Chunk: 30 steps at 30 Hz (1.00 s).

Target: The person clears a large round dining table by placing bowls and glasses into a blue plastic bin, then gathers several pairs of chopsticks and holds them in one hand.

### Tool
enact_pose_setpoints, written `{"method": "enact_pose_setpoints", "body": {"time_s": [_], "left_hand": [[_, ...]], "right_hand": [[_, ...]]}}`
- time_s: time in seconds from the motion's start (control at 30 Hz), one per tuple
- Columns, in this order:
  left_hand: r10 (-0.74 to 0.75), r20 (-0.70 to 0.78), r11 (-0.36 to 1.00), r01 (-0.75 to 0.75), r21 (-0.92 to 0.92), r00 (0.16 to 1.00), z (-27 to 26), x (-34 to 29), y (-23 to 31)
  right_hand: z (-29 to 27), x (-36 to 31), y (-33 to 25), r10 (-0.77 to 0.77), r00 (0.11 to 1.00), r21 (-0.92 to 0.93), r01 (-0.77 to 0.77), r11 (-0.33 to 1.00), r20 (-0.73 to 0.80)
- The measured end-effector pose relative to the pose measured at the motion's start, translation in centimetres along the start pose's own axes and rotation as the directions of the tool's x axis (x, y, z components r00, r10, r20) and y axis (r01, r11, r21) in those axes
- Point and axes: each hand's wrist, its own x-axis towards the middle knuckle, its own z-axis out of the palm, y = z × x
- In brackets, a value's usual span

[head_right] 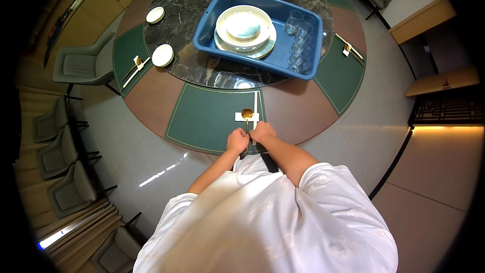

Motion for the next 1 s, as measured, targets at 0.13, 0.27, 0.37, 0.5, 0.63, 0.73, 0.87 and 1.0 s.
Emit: {"method": "enact_pose_setpoints", "body": {"time_s": [0.13, 0.27, 0.37, 0.5, 0.63, 0.73, 0.87, 1.0], "left_hand": [[-0.014, -0.027, 0.996, 0.011, -0.089, 1.000, 0.5, 0.2, -1.1], [0.002, -0.046, 0.993, -0.007, -0.114, 0.999, 0.9, 0.2, -1.5], [0.020, -0.055, 0.995, -0.025, -0.092, 0.998, 1.0, 0.2, -1.5], [-0.002, -0.055, 0.997, -0.002, -0.078, 0.998, 1.2, 0.2, -1.3], [-0.022, -0.067, 1.000, 0.021, -0.020, 0.997, 0.9, 0.0, -0.7], [-0.035, -0.055, 0.999, 0.035, -0.005, 0.998, 0.1, -0.4, 0.3], [-0.040, -0.055, 0.999, 0.039, -0.022, 0.998, -0.2, -0.6, 0.6], [-0.005, -0.047, 0.986, -0.002, -0.166, 0.999, -0.1, 0.0, -1.1]], "right_hand": [[0.4, 0.2, -0.3, 0.010, 1.000, -0.002, -0.010, 1.000, -0.021], [0.4, 0.3, -0.2, 0.024, 0.999, 0.007, -0.024, 1.000, -0.022], [0.2, 0.4, 0.0, 0.013, 1.000, 0.010, -0.013, 1.000, -0.004], [0.3, 0.8, 1.2, -0.012, 1.000, 0.019, 0.012, 1.000, -0.004], [2.1, 3.1, 3.9, -0.156, 0.987, 0.084, 0.160, 0.984, -0.047], [2.7, 4.0, 6.1, -0.208, 0.975, 0.292, 0.222, 0.930, -0.079], [1.8, 4.2, 7.1, -0.233, 0.961, 0.426, 0.276, 0.862, -0.150], [-0.6, 2.6, 6.2, -0.265, 0.942, 0.500, 0.333, 0.799, -0.203]]}}
